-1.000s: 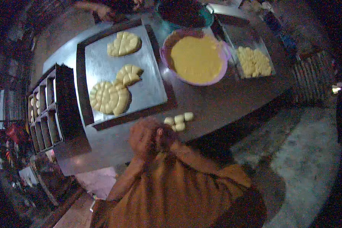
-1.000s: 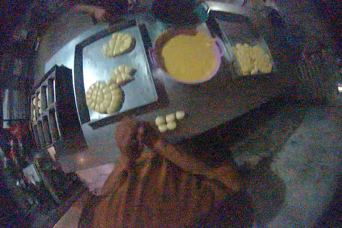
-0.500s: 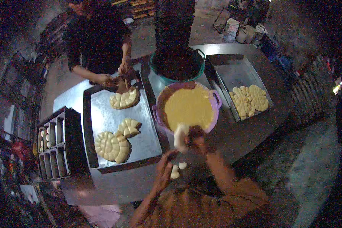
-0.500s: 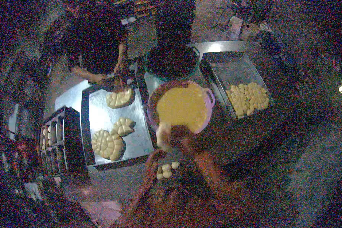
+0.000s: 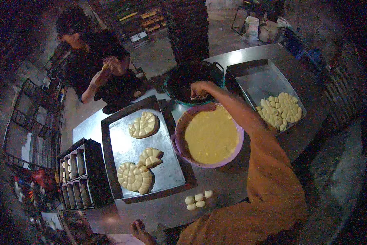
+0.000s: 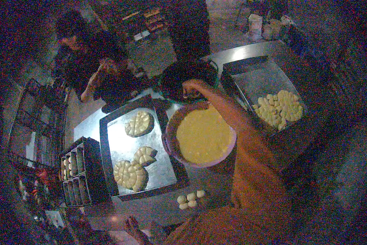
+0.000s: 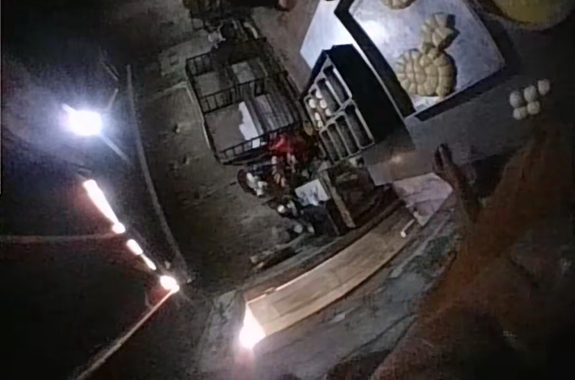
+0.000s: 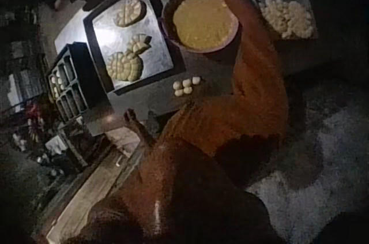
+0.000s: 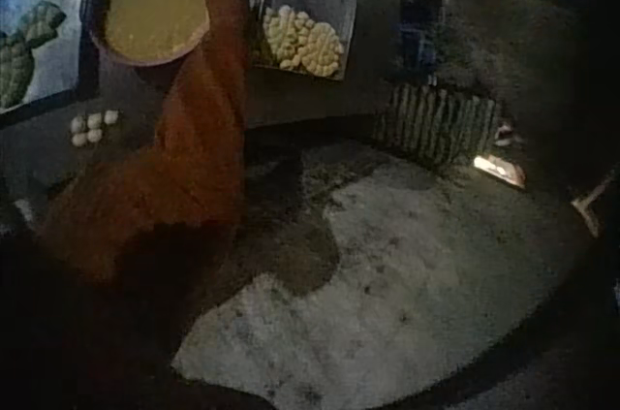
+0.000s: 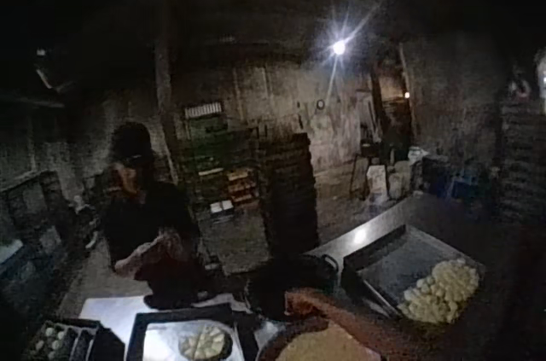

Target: The person fills small pieces of dough with a dark filling, shapes them into rolls, and places them onto metal baking trays.

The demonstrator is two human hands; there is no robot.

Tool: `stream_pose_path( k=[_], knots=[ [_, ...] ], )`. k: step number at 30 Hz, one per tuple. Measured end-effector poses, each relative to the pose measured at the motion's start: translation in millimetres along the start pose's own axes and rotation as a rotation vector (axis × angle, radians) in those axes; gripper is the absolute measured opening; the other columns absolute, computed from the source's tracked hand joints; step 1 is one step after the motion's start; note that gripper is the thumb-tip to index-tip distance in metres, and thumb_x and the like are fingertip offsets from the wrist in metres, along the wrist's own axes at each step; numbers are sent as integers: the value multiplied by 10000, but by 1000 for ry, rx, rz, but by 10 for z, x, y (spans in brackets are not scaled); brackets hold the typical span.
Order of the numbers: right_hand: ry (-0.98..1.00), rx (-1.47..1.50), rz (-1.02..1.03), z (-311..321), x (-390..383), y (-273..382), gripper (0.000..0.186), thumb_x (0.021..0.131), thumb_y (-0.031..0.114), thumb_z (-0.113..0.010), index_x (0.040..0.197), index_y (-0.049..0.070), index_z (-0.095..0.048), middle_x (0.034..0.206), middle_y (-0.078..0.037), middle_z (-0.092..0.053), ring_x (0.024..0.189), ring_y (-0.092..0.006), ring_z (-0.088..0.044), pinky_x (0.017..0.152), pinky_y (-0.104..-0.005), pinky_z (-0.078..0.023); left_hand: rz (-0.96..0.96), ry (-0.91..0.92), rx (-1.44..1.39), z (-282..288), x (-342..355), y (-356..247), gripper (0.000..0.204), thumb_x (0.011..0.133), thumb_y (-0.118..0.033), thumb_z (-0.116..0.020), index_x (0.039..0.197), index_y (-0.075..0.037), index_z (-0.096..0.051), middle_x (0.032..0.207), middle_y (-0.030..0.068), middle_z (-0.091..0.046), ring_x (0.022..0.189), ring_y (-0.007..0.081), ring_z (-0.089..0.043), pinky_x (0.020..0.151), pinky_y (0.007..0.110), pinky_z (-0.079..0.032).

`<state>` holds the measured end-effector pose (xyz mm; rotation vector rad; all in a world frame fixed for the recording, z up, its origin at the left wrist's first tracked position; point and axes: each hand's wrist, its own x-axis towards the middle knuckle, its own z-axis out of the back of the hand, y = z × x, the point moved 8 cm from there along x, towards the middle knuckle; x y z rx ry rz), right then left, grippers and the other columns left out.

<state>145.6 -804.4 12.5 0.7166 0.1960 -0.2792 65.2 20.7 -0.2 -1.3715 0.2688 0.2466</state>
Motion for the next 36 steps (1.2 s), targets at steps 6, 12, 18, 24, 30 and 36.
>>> stream_pose_path(
  k=[6, 12, 18, 24, 30, 36],
  knots=[
    [318, 87, -468, -342, 296, -307, 424, 779, -39, -531, 1089, 168, -731, 822, -78, -694, 650, -178, -610, 535, -347, -509, 1, -44, -142, -130, -120, 164, 303, 956, -187, -578, 1171, 27, -562, 1085, 182, -628, 918, 288, -622, 835, 368, -515],
    [384, -119, -310, -379, 114, 333, 423, 793, -52, -499, 1101, 129, -725, 859, -85, -703, 684, -191, -636, 569, -356, -532, -36, -32, -156, -206, -176, -21, 255, 948, -167, -599, 1118, 22, -579, 1034, 164, -631, 912, 273, -625, 828, 370, -523],
    [382, -183, -225, -165, 2, 270, 403, 800, -37, -551, 1129, 129, -715, 937, -68, -723, 726, -189, -651, 591, -346, -536, 57, -48, -191, -292, -122, 75, 271, 930, -171, -630, 1139, -2, -597, 1052, 166, -642, 959, 262, -633, 850, 384, -531],
    [376, -219, -241, -32, -300, 908, 343, 820, -3, -613, 1123, 123, -713, 955, -46, -718, 821, -177, -657, 665, -331, -539, 14, -65, -250, -163, -35, 236, 185, 934, -168, -609, 1063, -35, -601, 996, 119, -643, 937, 231, -622, 872, 379, -504],
    [406, 466, 27, 116, -723, 1344, 304, 833, 27, -642, 1135, 39, -663, 997, -45, -684, 854, -165, -656, 717, -303, -547, 9, -42, -461, -461, -153, 87, 165, 937, -166, -603, 1047, -45, -584, 984, 88, -640, 945, 220, -626, 841, 374, -528],
    [200, 1109, 247, -564, -1757, 2478, 569, 803, 98, -731, 1314, 75, -481, 1163, -60, -619, 1007, -185, -625, 862, -329, -515, -330, 626, 136, -2075, -679, -1291, 311, 943, -197, -600, 1175, 0, -539, 1132, 134, -603, 1027, 238, -615, 920, 394, -492]
  ],
)
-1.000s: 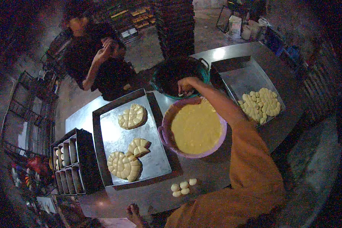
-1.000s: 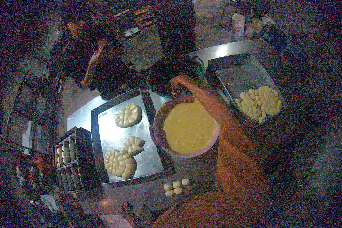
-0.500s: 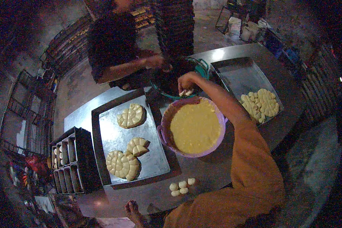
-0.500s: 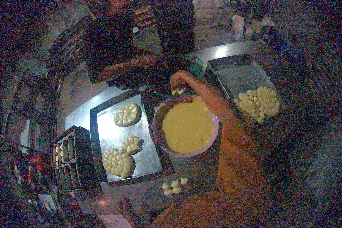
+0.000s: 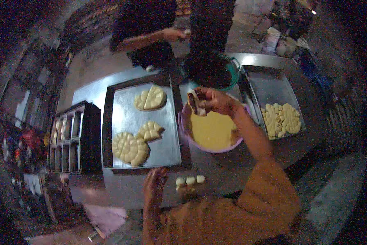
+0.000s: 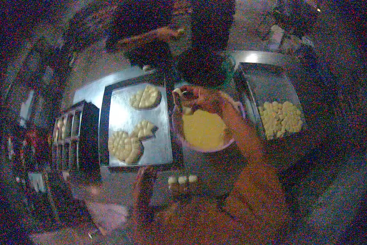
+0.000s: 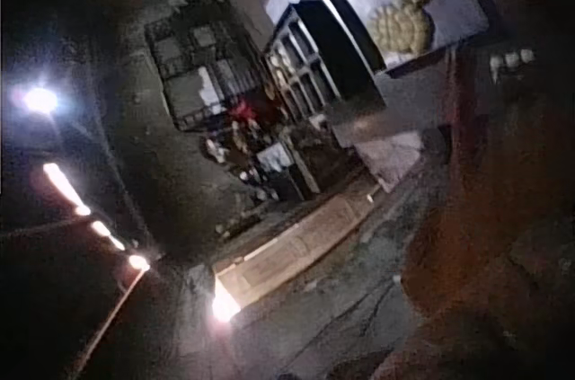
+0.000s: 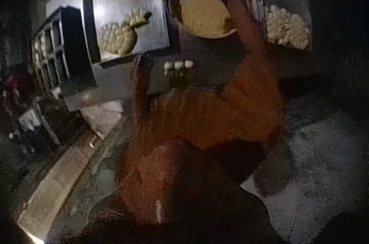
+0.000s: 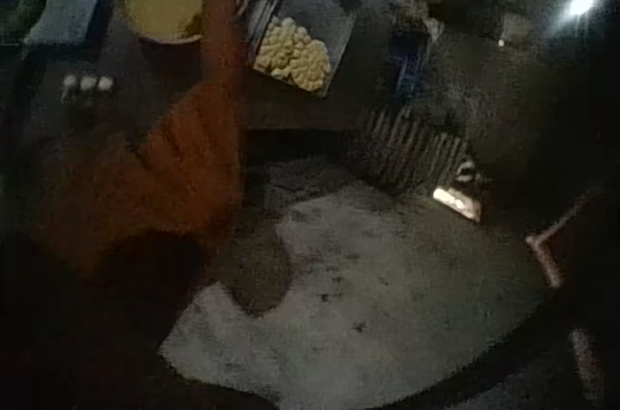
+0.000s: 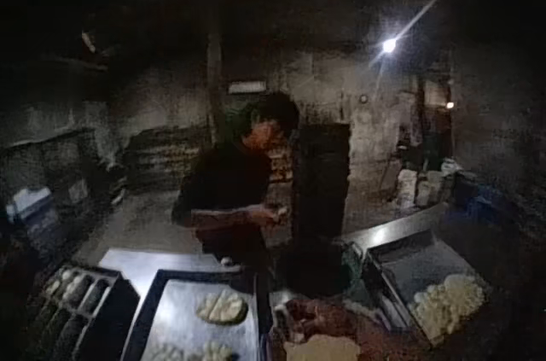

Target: The person fills small pieces of dough with a dark filling, shapes them into rolls, and places them onto metal baking trays.

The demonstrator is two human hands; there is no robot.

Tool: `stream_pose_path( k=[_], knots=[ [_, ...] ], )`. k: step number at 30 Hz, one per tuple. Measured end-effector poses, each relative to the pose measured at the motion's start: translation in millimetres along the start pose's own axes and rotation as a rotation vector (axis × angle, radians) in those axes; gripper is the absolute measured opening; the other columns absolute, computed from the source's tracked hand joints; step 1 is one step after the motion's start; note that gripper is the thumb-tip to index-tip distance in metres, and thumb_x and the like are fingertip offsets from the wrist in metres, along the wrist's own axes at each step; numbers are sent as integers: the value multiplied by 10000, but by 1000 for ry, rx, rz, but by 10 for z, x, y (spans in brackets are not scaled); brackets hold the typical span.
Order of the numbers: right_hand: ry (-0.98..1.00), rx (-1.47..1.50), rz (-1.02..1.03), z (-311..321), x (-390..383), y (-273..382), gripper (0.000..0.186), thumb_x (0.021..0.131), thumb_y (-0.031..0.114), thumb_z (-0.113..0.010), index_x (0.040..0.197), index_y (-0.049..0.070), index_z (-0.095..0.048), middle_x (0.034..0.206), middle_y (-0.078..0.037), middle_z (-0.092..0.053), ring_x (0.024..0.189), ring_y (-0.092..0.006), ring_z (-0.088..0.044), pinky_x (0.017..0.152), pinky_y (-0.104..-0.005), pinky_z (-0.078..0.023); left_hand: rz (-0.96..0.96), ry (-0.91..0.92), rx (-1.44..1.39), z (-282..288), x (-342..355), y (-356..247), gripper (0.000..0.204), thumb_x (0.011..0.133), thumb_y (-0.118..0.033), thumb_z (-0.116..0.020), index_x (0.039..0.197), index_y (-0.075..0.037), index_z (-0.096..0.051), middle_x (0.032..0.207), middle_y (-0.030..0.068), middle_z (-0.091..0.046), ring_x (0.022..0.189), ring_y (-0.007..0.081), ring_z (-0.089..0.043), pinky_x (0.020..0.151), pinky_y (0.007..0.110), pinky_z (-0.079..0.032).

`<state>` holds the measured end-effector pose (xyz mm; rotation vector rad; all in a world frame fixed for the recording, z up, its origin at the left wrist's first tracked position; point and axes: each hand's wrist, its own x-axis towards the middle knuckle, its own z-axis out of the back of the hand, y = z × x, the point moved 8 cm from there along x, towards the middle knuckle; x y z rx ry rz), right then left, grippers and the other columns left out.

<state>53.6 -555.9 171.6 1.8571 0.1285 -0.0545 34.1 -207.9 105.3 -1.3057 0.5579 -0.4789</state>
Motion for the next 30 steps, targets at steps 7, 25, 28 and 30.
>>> stream_pose_path(
  k=[7, 25, 28, 30],
  knots=[
    [-113, 252, 86, -1563, -535, -632, 725, 790, 64, -740, 1394, 92, -339, 1185, -78, -594, 1046, -194, -608, 906, -348, -527, 356, 323, -740, -618, 185, -112, 394, 985, -349, -505, 1216, -30, -537, 1121, 95, -610, 1012, 205, -610, 923, 340, -493],
    [-596, -1024, 581, -2689, -928, -924, 390, 790, 20, -697, 1159, 144, -663, 1286, -105, -552, 1013, -229, -634, 725, -308, -600, 274, 184, -830, 278, -104, -34, 285, 897, -215, -673, 1105, -71, -542, 1078, 51, -618, 1007, 158, -603, 896, 321, -502],
    [-494, -1382, 583, -2981, -872, -916, 441, 734, 110, -773, 1158, 87, -651, 1290, -145, -542, 1094, -295, -613, 877, -350, -548, 147, 121, -572, 452, -97, -112, 289, 825, -65, -726, 1064, -57, -563, 1009, 42, -629, 938, 137, -602, 858, 303, -501],
    [-425, -1431, 503, -3050, -888, -805, 398, 734, 110, -769, 1117, 75, -664, 1193, -114, -602, 1020, -260, -644, 834, -342, -553, 106, 133, -448, 551, -121, -197, 245, 839, -89, -717, 1037, -41, -582, 981, 41, -638, 906, 129, -602, 834, 292, -498]
  ],
)
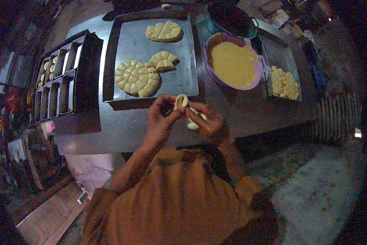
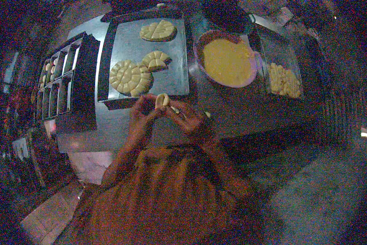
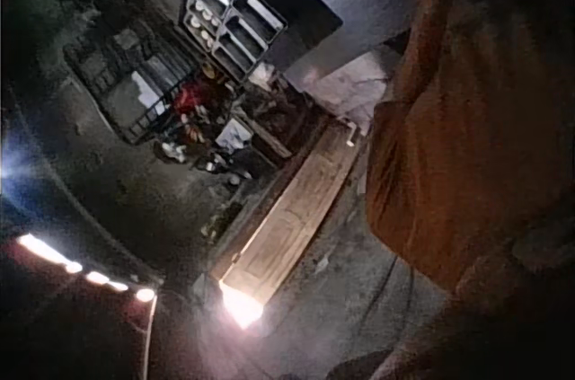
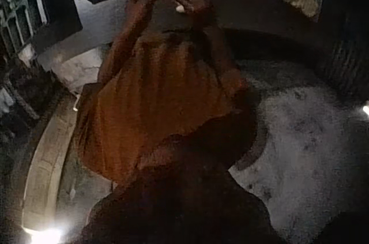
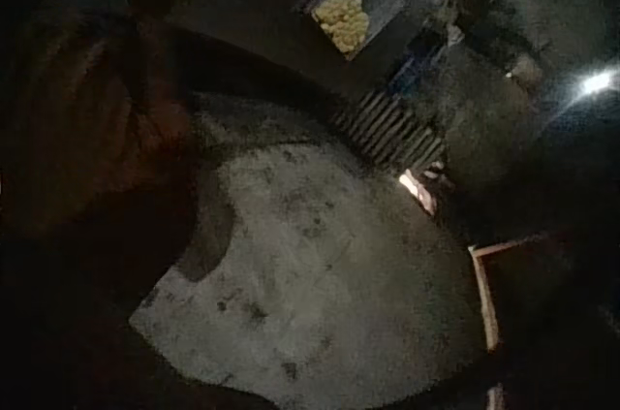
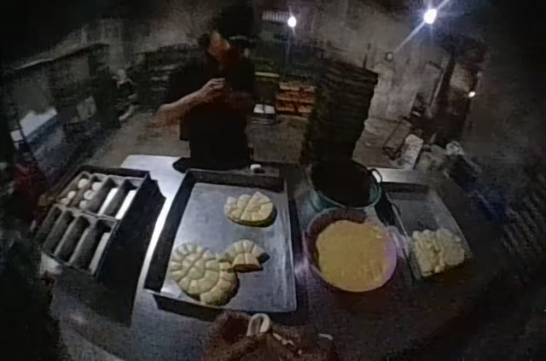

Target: The person fills small pieces of dough with a dark filling, shapes them into rolls, and places them onto metal baking trays.

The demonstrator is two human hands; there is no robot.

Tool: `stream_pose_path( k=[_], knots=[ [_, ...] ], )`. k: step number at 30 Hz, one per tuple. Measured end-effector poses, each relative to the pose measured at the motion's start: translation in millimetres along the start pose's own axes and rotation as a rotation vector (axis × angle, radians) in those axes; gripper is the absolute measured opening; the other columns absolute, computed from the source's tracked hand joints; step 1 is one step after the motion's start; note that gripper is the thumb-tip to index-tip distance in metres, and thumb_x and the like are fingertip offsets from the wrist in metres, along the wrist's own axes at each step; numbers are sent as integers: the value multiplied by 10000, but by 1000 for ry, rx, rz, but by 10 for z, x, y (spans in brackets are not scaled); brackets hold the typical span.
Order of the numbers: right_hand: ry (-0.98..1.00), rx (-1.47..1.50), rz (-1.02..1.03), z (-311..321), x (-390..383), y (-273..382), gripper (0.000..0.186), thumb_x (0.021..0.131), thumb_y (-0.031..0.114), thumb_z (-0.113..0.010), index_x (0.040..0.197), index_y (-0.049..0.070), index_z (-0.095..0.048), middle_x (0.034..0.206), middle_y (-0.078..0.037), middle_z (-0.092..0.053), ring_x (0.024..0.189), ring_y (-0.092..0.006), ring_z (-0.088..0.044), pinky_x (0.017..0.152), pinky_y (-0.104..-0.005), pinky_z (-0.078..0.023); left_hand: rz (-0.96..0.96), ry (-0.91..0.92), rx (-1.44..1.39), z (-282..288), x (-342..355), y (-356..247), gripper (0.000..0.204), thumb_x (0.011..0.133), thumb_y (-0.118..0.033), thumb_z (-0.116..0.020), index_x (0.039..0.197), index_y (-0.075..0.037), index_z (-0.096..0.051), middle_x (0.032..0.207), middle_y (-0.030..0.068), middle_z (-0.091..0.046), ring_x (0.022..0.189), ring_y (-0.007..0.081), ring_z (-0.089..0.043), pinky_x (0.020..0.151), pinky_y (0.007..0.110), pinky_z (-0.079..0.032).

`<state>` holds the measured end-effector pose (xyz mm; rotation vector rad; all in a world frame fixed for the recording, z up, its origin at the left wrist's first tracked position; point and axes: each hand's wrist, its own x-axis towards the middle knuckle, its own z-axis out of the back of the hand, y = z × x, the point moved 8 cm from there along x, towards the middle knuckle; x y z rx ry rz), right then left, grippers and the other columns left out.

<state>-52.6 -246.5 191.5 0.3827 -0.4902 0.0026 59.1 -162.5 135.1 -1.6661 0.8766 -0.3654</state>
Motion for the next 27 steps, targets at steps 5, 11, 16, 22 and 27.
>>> stream_pose_path(
  k=[5, 11, 16, 22, 27],
  knots=[
    [-31, 293, -411, 124, 115, -250, 310, 712, 80, -773, 1009, 65, -688, 996, -77, -668, 874, -219, -681, 709, -329, -566, -33, 201, 171, -26, -65, -136, 176, 878, -123, -677, 1011, -17, -630, 944, 36, -647, 877, 108, -587, 784, 270, -475],
    [58, 324, -54, 153, 139, -215, 289, 706, 56, -769, 982, 71, -687, 917, -84, -680, 819, -212, -688, 665, -324, -562, 194, 259, -72, 8, -49, 43, 257, 931, -276, -627, 1046, -46, -631, 944, 29, -643, 837, 119, -589, 781, 266, -465],
    [-82, 163, 59, 227, 235, 102, 382, 710, 54, -762, 1081, 86, -678, 956, -88, -683, 885, -218, -683, 700, -324, -568, 486, 377, -320, 26, 34, 604, 304, 953, -379, -582, 1068, -98, -603, 1017, 7, -638, 870, 129, -601, 791, 280, -485],
    [-256, 9, -196, 13, 168, 306, 411, 749, 52, -740, 1150, 80, -657, 1082, -93, -667, 971, -262, -662, 792, -347, -562, 414, 207, -491, 36, -14, 411, 242, 928, -231, -634, 1112, -78, -598, 1074, 34, -639, 978, 154, -613, 872, 300, -505],
    [-297, -105, -334, -126, -7, 179, 336, 770, 117, -764, 1092, 74, -678, 1042, -67, -676, 974, -261, -651, 818, -344, -545, 347, 204, -500, 59, 6, 504, 235, 912, -134, -615, 1125, -37, -601, 1117, 70, -631, 1039, 178, -602, 917, 322, -491]
  ],
)
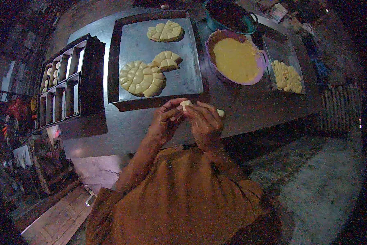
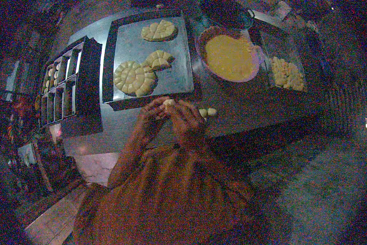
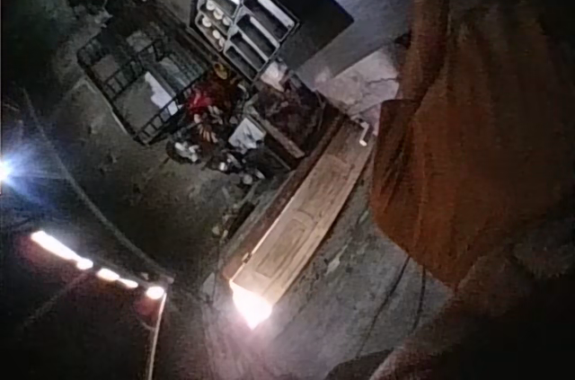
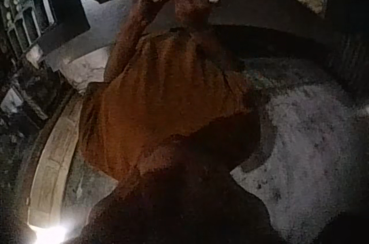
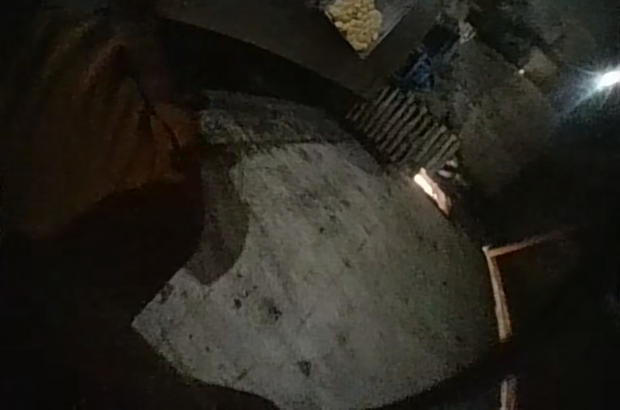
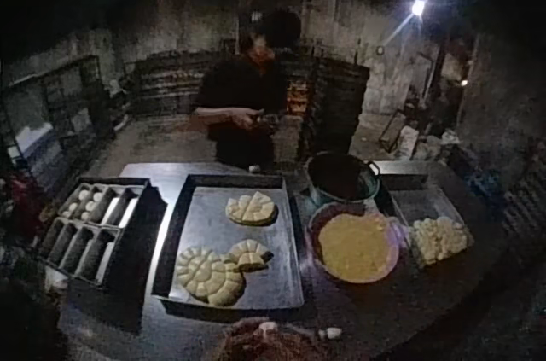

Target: The person fills small pieces of dough with a dark filling, shapes them into rolls, and places them onto metal baking trays.

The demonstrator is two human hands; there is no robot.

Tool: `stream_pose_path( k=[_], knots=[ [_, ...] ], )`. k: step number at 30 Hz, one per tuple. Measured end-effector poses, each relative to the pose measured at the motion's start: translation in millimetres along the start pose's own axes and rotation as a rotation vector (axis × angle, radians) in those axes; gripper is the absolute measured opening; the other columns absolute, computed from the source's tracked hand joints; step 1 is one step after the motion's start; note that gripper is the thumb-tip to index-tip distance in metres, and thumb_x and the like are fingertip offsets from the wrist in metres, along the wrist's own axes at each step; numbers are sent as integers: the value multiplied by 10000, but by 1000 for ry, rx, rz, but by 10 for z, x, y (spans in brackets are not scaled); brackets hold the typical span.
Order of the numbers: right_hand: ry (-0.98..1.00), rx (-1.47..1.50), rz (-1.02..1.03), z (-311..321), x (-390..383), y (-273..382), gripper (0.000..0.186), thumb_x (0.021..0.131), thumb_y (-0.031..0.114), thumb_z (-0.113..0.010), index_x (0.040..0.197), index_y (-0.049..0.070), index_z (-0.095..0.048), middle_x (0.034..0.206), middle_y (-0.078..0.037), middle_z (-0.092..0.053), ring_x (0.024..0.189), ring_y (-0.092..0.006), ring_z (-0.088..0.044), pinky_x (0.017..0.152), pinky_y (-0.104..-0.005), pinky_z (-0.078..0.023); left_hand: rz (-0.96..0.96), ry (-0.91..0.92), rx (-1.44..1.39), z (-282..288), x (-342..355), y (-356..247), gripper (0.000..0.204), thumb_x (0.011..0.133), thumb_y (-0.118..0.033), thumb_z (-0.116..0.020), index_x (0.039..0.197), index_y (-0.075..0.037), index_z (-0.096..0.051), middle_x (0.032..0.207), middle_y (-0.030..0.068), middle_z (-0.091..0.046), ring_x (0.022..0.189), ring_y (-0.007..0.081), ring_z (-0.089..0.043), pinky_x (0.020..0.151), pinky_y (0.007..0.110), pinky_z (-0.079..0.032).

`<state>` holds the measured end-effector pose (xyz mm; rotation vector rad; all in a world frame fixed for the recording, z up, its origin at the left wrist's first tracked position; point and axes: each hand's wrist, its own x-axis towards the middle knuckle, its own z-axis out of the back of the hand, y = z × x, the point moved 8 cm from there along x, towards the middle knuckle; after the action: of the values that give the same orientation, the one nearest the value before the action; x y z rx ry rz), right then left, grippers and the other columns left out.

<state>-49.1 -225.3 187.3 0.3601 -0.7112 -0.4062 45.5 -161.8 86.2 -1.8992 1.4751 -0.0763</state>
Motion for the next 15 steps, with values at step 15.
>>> stream_pose_path(
  k=[15],
  knots=[
    [121, 565, -794, -87, -124, -555, 136, 808, 62, -743, 935, 14, -723, 882, -80, -710, 775, -142, -661, 723, -259, -537, -108, -115, 276, -123, 42, 56, 270, 905, -169, -660, 1121, -15, -612, 1078, 75, -640, 1006, 157, -603, 898, 295, -486]
  ],
)
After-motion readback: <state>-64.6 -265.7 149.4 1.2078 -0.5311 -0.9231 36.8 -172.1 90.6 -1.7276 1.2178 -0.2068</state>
